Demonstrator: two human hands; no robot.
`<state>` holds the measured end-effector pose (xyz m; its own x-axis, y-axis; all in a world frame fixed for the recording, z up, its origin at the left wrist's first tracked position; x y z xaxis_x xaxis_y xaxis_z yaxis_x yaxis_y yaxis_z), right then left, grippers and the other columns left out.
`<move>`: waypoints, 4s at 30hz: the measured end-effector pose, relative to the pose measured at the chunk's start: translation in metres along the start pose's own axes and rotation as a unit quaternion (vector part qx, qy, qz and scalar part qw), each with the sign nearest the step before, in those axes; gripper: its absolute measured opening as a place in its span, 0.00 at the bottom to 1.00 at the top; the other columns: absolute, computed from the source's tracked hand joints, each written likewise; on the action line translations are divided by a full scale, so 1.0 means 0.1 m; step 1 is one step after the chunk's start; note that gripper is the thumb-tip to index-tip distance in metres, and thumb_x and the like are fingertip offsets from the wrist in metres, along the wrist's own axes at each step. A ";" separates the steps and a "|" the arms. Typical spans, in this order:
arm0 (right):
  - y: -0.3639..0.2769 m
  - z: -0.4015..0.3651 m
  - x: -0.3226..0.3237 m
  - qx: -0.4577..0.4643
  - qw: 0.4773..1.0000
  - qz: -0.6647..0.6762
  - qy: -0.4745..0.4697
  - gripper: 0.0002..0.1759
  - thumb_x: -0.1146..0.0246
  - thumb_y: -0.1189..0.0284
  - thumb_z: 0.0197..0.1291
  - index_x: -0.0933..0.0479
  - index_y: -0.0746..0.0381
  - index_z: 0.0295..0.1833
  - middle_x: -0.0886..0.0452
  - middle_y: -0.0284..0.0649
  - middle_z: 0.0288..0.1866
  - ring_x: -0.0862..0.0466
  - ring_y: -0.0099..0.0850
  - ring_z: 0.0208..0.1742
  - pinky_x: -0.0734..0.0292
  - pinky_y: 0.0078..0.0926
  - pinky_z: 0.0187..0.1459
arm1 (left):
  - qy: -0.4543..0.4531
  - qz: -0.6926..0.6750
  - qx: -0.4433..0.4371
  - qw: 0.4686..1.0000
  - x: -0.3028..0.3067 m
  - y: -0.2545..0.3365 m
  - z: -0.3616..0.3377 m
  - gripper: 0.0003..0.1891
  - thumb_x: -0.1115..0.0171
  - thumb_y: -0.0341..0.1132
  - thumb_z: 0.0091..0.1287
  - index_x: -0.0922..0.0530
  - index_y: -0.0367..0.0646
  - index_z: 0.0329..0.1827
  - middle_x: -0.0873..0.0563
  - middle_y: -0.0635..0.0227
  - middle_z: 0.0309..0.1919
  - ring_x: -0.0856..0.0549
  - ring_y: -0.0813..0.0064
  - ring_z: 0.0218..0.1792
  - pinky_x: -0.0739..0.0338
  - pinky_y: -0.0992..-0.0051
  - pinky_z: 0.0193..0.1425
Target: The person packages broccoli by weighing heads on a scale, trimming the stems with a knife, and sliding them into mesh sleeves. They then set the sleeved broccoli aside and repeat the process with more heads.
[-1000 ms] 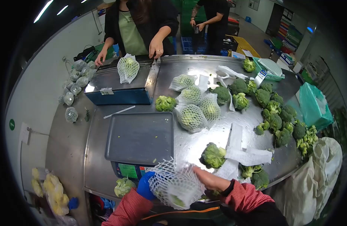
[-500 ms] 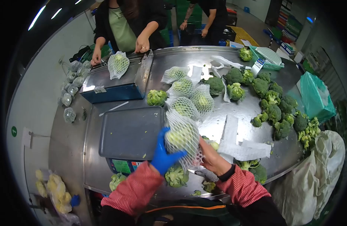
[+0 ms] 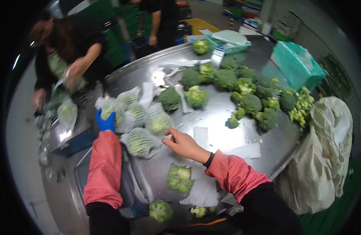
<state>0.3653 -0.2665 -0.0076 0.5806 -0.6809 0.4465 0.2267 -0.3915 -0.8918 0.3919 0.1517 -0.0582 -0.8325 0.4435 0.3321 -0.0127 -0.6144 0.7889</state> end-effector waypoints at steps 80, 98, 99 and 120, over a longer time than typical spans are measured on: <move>-1.00 -1.21 -0.21 0.164 0.984 0.029 -0.061 0.07 0.40 0.72 0.55 0.22 0.64 0.36 0.23 0.39 0.21 0.22 0.26 0.21 0.27 0.23 0.25 | -0.404 -0.383 0.390 0.734 1.41 2.29 -3.24 0.43 0.28 0.30 0.52 0.44 0.41 0.71 0.27 0.63 0.60 0.26 0.68 0.60 0.29 0.67 0.63; -0.34 -1.42 -0.09 0.154 0.961 -0.227 -0.039 0.09 0.38 0.69 0.53 0.24 0.60 0.39 0.22 0.41 0.29 0.20 0.40 0.32 0.26 0.36 0.32 | -0.155 -0.373 0.371 0.836 1.87 1.65 -2.70 0.35 0.34 0.34 0.59 0.40 0.42 0.69 0.26 0.60 0.60 0.25 0.65 0.61 0.30 0.66 0.64; -0.31 -1.50 -0.16 0.183 0.950 -0.245 -0.053 0.08 0.39 0.70 0.53 0.24 0.60 0.38 0.23 0.41 0.30 0.20 0.40 0.33 0.26 0.36 0.32 | -0.125 -0.333 0.362 0.862 1.99 1.55 -2.59 0.35 0.34 0.34 0.59 0.39 0.41 0.68 0.26 0.60 0.59 0.25 0.66 0.60 0.30 0.67 0.63; -0.86 -1.28 -0.52 0.100 0.985 0.138 -0.016 0.22 0.40 0.80 0.52 0.36 0.64 0.53 0.26 0.36 0.32 0.27 0.21 0.27 0.31 0.19 0.27 | -0.270 -0.290 0.423 0.815 1.01 2.32 -3.51 0.31 0.34 0.28 0.60 0.36 0.39 0.65 0.25 0.64 0.55 0.24 0.78 0.54 0.27 0.77 0.57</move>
<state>0.2149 -0.2766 0.0554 0.6656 -0.7229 0.1854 0.2044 -0.0624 -0.9769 0.1107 -0.1753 -0.0236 -0.4539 0.8623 -0.2246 0.2606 0.3695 0.8919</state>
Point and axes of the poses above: each hand's wrist, its own z-axis towards the middle knuckle, its own x-axis out of the back of the hand, y = z × x, the point moved 7 cm from there along z, towards the middle knuckle
